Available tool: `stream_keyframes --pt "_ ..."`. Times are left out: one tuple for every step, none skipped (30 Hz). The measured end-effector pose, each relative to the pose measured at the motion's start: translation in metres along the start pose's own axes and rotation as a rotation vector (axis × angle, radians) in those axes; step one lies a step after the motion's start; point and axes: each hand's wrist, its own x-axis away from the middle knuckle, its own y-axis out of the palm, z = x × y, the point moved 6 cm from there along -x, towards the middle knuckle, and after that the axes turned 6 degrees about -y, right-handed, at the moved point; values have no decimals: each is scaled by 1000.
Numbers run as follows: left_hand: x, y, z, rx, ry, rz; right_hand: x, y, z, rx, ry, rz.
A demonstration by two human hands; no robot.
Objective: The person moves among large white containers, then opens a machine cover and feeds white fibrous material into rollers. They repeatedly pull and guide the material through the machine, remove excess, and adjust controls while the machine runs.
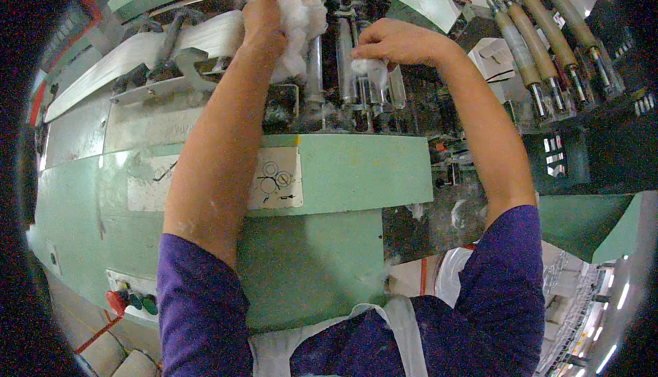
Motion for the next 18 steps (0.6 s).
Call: stream_keyframes --pt "-1 -1 -1 13 -11 17 1 -2 2 -10 50 75" --pt "-2 0 -2 25 -23 31 -2 -2 -3 40 -14 203" --pt "-3 0 -4 37 -36 45 -4 4 -13 120 -138 241" --pt "-3 -1 -5 31 -55 71 -7 14 -20 222 -181 284" --pt "-3 1 -5 54 -52 67 -10 23 -23 335 -170 299" --pt "-3 0 -5 60 -56 77 -16 36 -27 467 -154 236" --pt "-2 1 -3 59 -35 69 -22 48 -26 605 -87 142" --pt "0 0 -2 63 -7 44 -25 54 -29 732 -81 94" --pt "1 3 0 65 -8 12 -26 60 -30 654 -108 11" --pt "2 4 1 69 -21 5 -26 60 -35 567 -197 -23" --pt "4 6 3 57 -48 -4 -23 60 -39 467 -282 -85" --pt "7 12 3 51 -78 -61 -22 51 -34 368 -246 -115" --pt "11 19 6 79 -86 -121 -20 31 -21 245 -91 24" --pt "16 27 8 98 -101 -172 -11 11 -7 113 39 162" --pt "22 35 8 113 -126 -199 0 -2 11 -30 219 310" --pt "30 49 9 161 -154 -304 7 -5 11 -308 68 434" --pt "41 62 10 22 -83 -396 15 -5 16 -600 -36 564" --pt "55 76 6 3 -111 -526 22 -2 23 -898 -128 676"
